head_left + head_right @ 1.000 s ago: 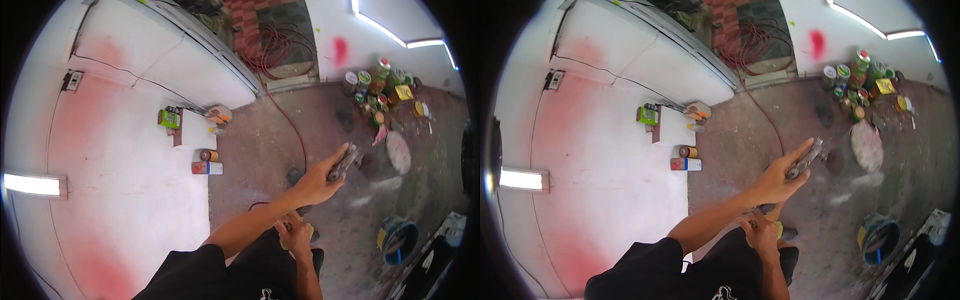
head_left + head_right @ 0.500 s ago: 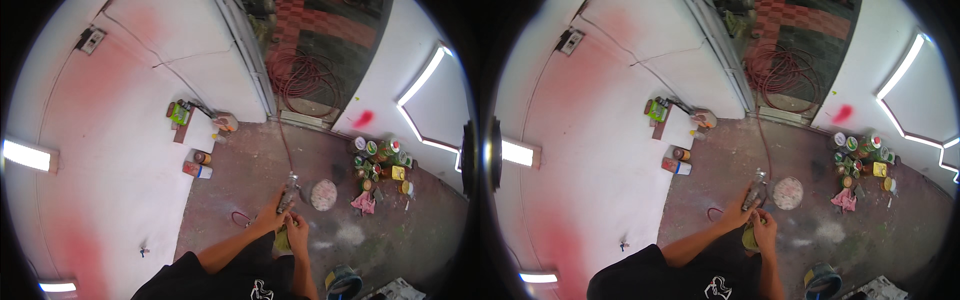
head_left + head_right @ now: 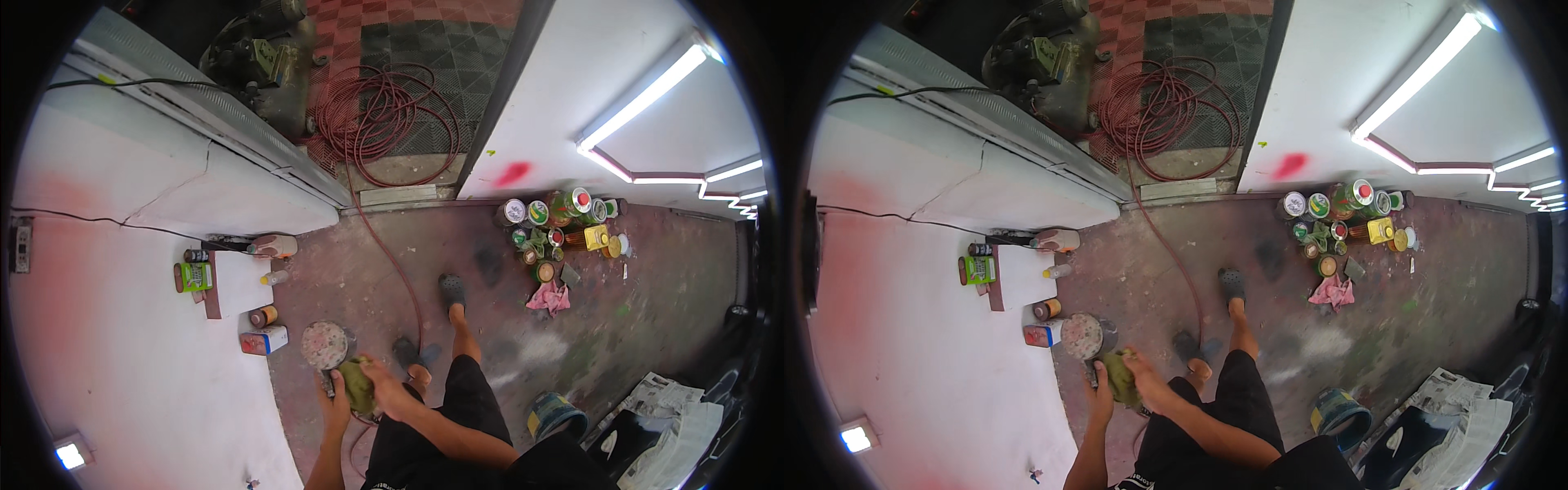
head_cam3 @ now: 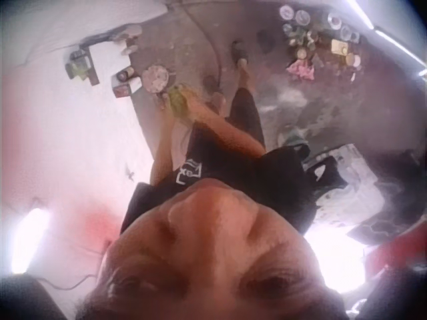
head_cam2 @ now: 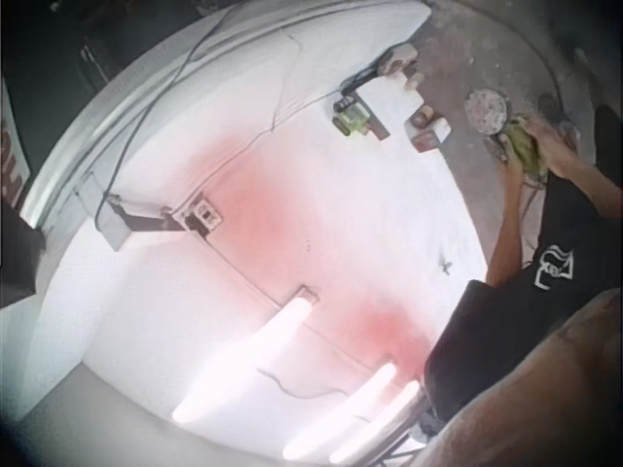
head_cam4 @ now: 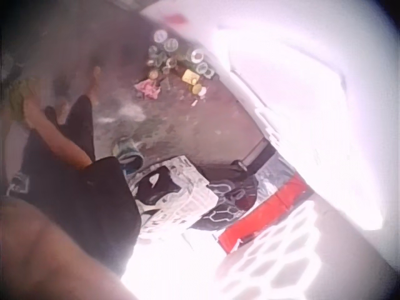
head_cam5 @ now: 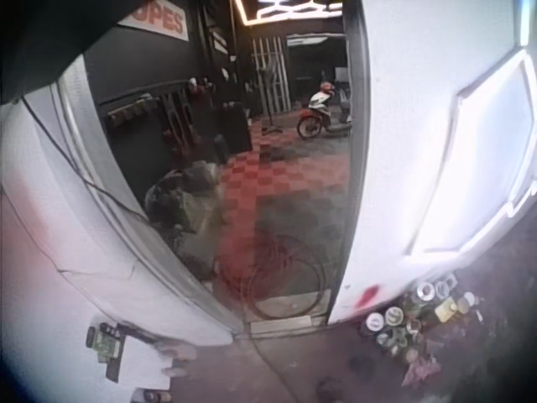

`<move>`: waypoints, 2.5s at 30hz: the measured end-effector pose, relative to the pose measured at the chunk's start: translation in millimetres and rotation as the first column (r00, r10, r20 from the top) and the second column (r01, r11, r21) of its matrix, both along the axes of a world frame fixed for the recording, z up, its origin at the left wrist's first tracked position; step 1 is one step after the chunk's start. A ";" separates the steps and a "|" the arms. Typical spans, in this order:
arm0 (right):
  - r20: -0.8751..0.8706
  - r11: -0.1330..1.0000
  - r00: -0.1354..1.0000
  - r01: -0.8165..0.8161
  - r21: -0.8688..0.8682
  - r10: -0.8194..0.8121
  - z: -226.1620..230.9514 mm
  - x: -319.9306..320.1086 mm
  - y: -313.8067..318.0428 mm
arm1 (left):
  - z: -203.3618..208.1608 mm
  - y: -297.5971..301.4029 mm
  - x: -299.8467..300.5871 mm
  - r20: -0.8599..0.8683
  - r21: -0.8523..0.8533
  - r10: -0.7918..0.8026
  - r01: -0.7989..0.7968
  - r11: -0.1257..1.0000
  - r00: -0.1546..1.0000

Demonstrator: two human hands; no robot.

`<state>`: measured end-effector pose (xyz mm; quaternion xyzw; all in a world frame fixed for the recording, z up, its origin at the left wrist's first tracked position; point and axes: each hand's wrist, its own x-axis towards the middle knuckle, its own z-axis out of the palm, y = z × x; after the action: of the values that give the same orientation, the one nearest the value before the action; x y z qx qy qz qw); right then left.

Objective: The person wipes a black car bumper with a green cloth, then uses a spray gun to apply a substance to the bumper while continuing to wipe the surface. The bumper is partially covered with newspaper.

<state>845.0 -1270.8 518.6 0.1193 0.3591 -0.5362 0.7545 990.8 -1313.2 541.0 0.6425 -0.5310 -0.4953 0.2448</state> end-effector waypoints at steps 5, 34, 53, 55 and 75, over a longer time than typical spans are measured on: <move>0.022 0.947 0.953 -0.295 -0.128 0.301 -6.3 -27.5 -64.1 | -8.8 -32.4 -22.6 0.033 0.088 0.175 -0.178 0.980 0.984; -0.787 -0.306 -0.224 -0.833 0.461 -0.575 -188.4 52.9 -483.2 | -128.9 5.6 57.8 0.042 0.073 0.925 -0.925 0.373 0.377; -0.386 -0.390 -0.696 -0.164 0.906 -0.605 -336.5 300.4 -535.6 | -153.1 -11.0 39.2 -0.016 0.317 0.835 -0.795 -0.517 -0.550; -0.625 -0.533 -0.652 -0.376 0.758 -0.429 -287.0 287.8 -500.1 | -136.1 -22.8 51.3 -0.147 0.503 0.751 -0.702 -0.503 -0.644; -0.012 -0.604 -0.622 -0.755 -0.254 0.783 56.5 337.8 -394.9 | 97.5 -81.4 103.1 -0.623 0.067 0.739 -0.923 0.379 0.258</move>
<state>1182.8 -1665.7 575.0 -0.2549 0.1435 0.4350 0.8516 1093.9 -1394.5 638.4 0.5999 -0.0760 -0.3578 0.7116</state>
